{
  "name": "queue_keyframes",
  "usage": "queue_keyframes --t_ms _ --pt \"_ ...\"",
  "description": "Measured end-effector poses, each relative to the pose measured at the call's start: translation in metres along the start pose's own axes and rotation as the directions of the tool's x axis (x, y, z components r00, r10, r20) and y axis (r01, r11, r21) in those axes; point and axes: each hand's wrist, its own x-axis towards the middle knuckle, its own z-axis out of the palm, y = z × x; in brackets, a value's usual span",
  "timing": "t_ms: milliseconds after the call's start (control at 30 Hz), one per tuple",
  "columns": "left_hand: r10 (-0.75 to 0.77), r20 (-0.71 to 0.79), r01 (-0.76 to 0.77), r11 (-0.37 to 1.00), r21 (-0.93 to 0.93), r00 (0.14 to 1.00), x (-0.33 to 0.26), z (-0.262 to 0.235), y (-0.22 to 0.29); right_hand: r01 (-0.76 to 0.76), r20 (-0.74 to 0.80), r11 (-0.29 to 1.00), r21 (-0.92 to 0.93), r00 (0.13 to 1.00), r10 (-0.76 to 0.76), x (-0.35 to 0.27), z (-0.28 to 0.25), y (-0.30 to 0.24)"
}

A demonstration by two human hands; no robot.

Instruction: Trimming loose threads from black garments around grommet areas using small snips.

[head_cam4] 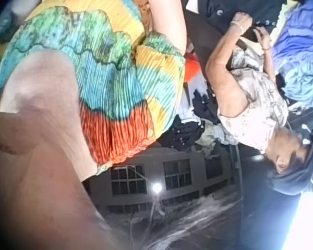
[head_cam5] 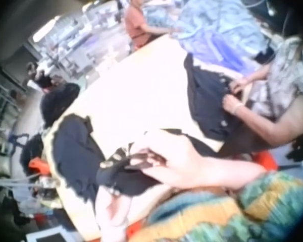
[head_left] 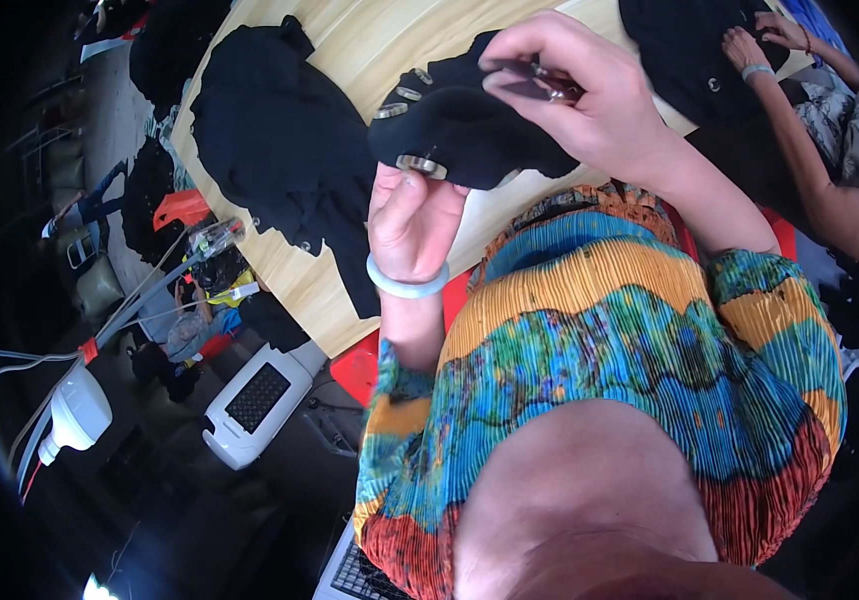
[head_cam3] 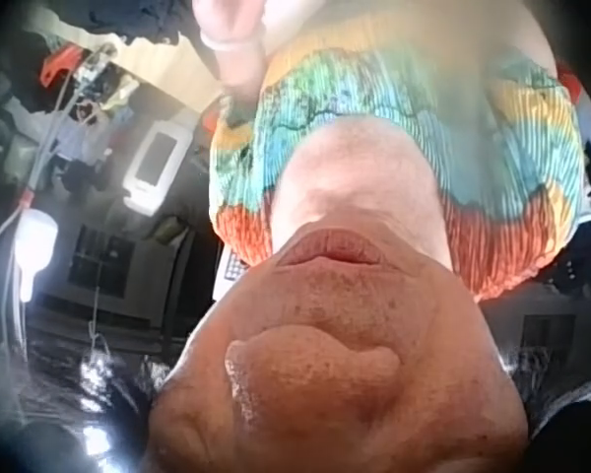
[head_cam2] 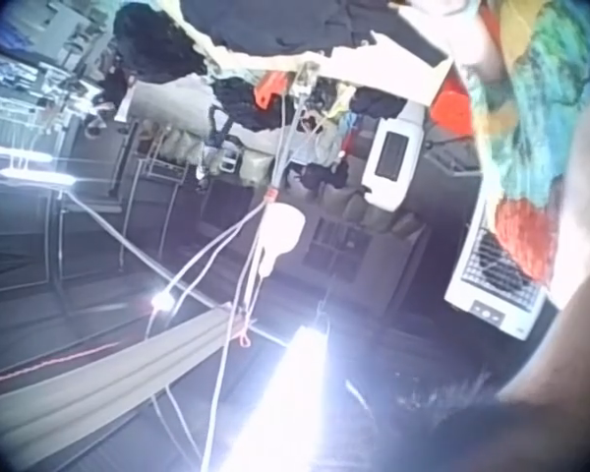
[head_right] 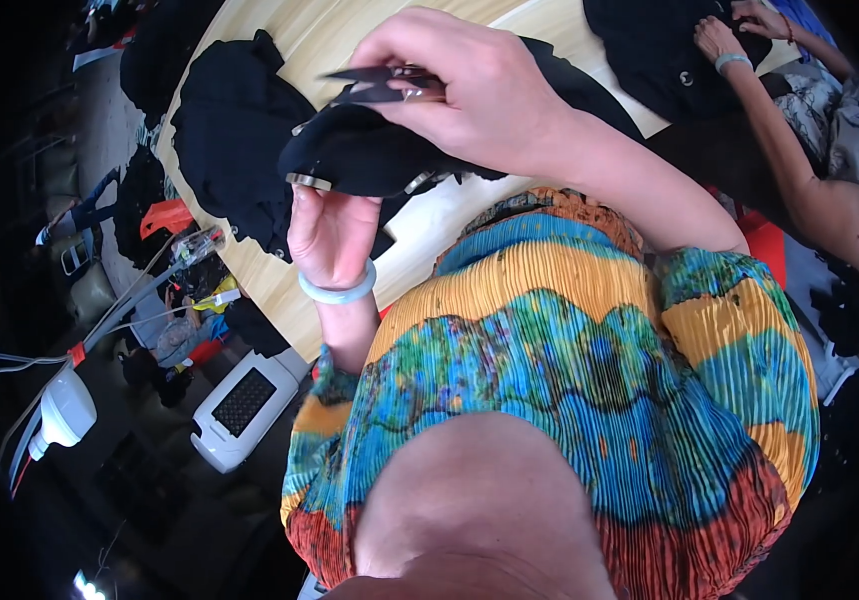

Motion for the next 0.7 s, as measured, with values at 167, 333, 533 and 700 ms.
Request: queue_keyframes --t_ms 167,333,533,700 --pt "0.059 0.005 -0.059 0.998 0.038 0.998 0.0 -0.004 0.001 -0.25 0.185 0.915 0.317 0.962 0.199 -0.022 0.001 -0.02" --pt "0.106 0.008 -0.106 0.991 0.076 0.994 0.001 0.001 0.0 -0.394 0.311 0.853 0.344 0.904 0.292 -0.028 0.003 -0.025" --pt "0.112 0.013 -0.113 0.988 0.108 0.994 -0.002 -0.002 -0.002 -0.434 0.382 0.828 0.356 0.876 0.295 -0.029 0.006 -0.024" --pt "0.121 0.028 -0.124 0.977 0.176 0.992 -0.005 -0.006 -0.004 -0.383 0.306 0.85 0.363 0.91 0.279 -0.029 0.013 -0.025"
